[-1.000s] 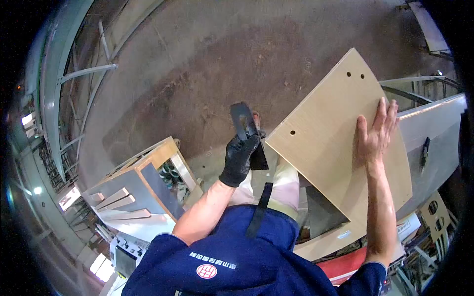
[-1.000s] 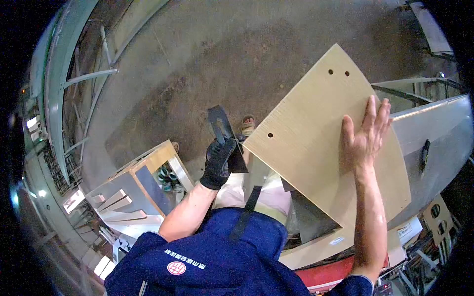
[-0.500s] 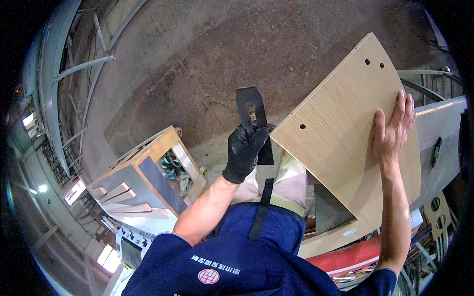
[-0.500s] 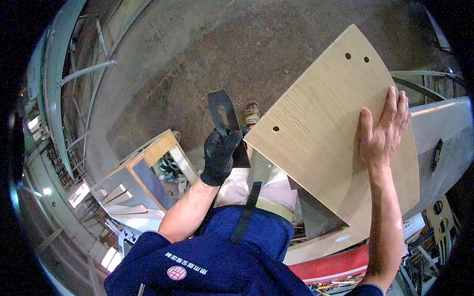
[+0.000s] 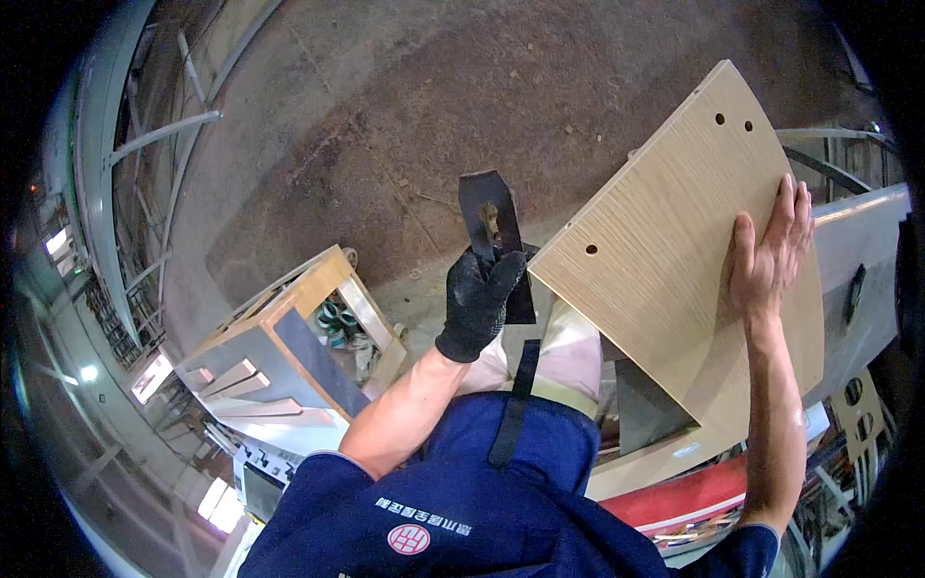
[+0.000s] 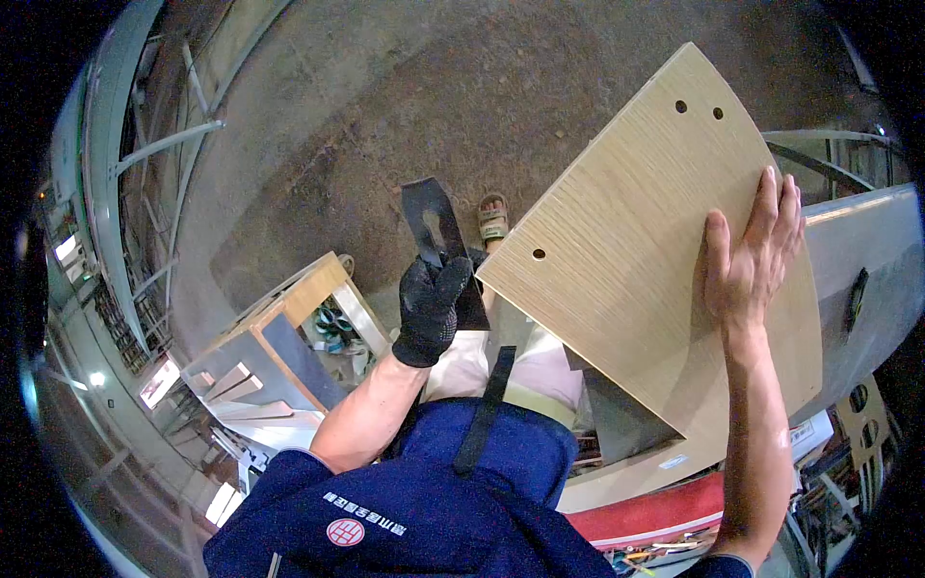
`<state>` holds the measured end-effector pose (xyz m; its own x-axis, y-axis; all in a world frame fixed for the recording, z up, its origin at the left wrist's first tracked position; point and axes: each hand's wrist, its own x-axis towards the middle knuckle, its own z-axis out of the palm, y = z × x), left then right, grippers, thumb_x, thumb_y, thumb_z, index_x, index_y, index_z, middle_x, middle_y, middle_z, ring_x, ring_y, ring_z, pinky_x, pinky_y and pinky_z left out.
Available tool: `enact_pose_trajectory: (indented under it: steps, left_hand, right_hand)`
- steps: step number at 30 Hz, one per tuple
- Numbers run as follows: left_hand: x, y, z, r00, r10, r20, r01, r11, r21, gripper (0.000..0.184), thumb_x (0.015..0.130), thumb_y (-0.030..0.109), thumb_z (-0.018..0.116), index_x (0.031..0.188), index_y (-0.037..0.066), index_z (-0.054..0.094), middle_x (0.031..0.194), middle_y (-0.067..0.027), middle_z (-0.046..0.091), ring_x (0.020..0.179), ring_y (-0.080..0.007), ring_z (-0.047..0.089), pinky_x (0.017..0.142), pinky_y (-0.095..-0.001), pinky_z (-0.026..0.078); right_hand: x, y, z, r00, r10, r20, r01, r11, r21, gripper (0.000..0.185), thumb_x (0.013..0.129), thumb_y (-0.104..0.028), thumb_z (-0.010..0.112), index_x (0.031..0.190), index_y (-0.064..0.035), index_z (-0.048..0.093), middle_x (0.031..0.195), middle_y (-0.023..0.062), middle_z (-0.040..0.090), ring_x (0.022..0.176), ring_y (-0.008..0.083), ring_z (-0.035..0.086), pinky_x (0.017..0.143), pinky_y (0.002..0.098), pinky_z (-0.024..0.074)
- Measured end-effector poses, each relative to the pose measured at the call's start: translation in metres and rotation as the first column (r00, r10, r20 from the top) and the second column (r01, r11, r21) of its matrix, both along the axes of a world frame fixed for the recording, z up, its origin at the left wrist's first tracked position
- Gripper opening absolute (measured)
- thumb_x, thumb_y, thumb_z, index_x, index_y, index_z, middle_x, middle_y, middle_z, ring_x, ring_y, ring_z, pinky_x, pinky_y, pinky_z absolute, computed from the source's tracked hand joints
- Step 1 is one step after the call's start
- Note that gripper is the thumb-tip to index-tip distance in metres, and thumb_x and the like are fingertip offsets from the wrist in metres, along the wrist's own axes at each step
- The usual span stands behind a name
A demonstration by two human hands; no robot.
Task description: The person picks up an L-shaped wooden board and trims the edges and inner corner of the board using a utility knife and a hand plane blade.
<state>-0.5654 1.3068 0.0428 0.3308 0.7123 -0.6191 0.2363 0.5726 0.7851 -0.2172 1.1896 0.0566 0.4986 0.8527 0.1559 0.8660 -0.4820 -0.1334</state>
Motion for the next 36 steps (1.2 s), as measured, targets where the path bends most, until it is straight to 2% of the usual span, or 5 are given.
enact_pose_trajectory:
  steps: [9, 12, 15, 24, 36]
  left_hand:
    - [0.004, 0.0, 0.009, 1.0, 0.013, 0.0, -0.013, 1.0, -0.021, 0.018, 0.097, 0.018, 0.065, 0.105, 0.002, 0.071, 0.081, -0.0008, 0.068, 0.071, -0.0085, 0.059, 0.064, -0.0252, 0.047]
    - [0.008, 0.003, 0.016, 0.995, -0.045, -0.088, 0.049, 0.998, 0.047, 0.019, 0.098, 0.017, 0.064, 0.105, 0.002, 0.071, 0.083, -0.0021, 0.068, 0.071, -0.009, 0.06, 0.065, -0.0252, 0.048]
    - [0.007, 0.001, 0.01, 0.998, 0.054, 0.033, -0.054, 0.999, -0.004, 0.019, 0.098, 0.017, 0.064, 0.106, 0.001, 0.07, 0.084, -0.003, 0.069, 0.072, -0.0097, 0.061, 0.066, -0.0256, 0.049]
    - [0.005, 0.003, 0.011, 0.999, 0.013, 0.034, -0.011, 0.997, -0.072, 0.02, 0.098, 0.016, 0.064, 0.108, 0.001, 0.07, 0.089, -0.003, 0.07, 0.078, -0.0095, 0.062, 0.071, -0.0254, 0.05]
    - [0.011, 0.007, 0.018, 0.985, -0.082, -0.151, 0.09, 0.995, 0.044, 0.017, 0.097, 0.014, 0.065, 0.108, 0.001, 0.068, 0.089, -0.0013, 0.069, 0.078, -0.0075, 0.06, 0.071, -0.0262, 0.05]
  right_hand:
    - [0.002, 0.0, 0.0, 1.0, 0.006, 0.016, -0.006, 1.0, -0.002, 0.072, 0.096, -0.049, 0.054, 0.154, -0.0119, 0.032, 0.156, 0.022, 0.03, 0.146, 0.0389, 0.027, 0.12, 0.0527, 0.0176]
    - [0.002, 0.0, -0.002, 1.0, 0.012, 0.013, -0.012, 1.0, 0.007, 0.073, 0.096, -0.049, 0.054, 0.154, -0.0117, 0.032, 0.156, 0.022, 0.03, 0.146, 0.039, 0.027, 0.12, 0.0528, 0.0176]
    - [0.002, 0.0, -0.001, 1.0, 0.012, 0.011, -0.013, 1.0, 0.008, 0.073, 0.096, -0.049, 0.053, 0.154, -0.0115, 0.032, 0.156, 0.0222, 0.031, 0.146, 0.039, 0.027, 0.12, 0.0528, 0.0175]
    - [0.001, 0.0, -0.002, 1.0, 0.0, 0.003, 0.0, 1.0, 0.0, 0.073, 0.096, -0.05, 0.052, 0.155, -0.0113, 0.032, 0.156, 0.023, 0.03, 0.146, 0.0397, 0.025, 0.119, 0.0543, 0.0168]
    - [-0.001, 0.003, -0.001, 1.0, -0.001, 0.018, 0.002, 1.0, -0.021, 0.075, 0.096, -0.051, 0.052, 0.155, -0.0095, 0.031, 0.155, 0.0261, 0.03, 0.146, 0.0419, 0.025, 0.119, 0.0546, 0.0172]
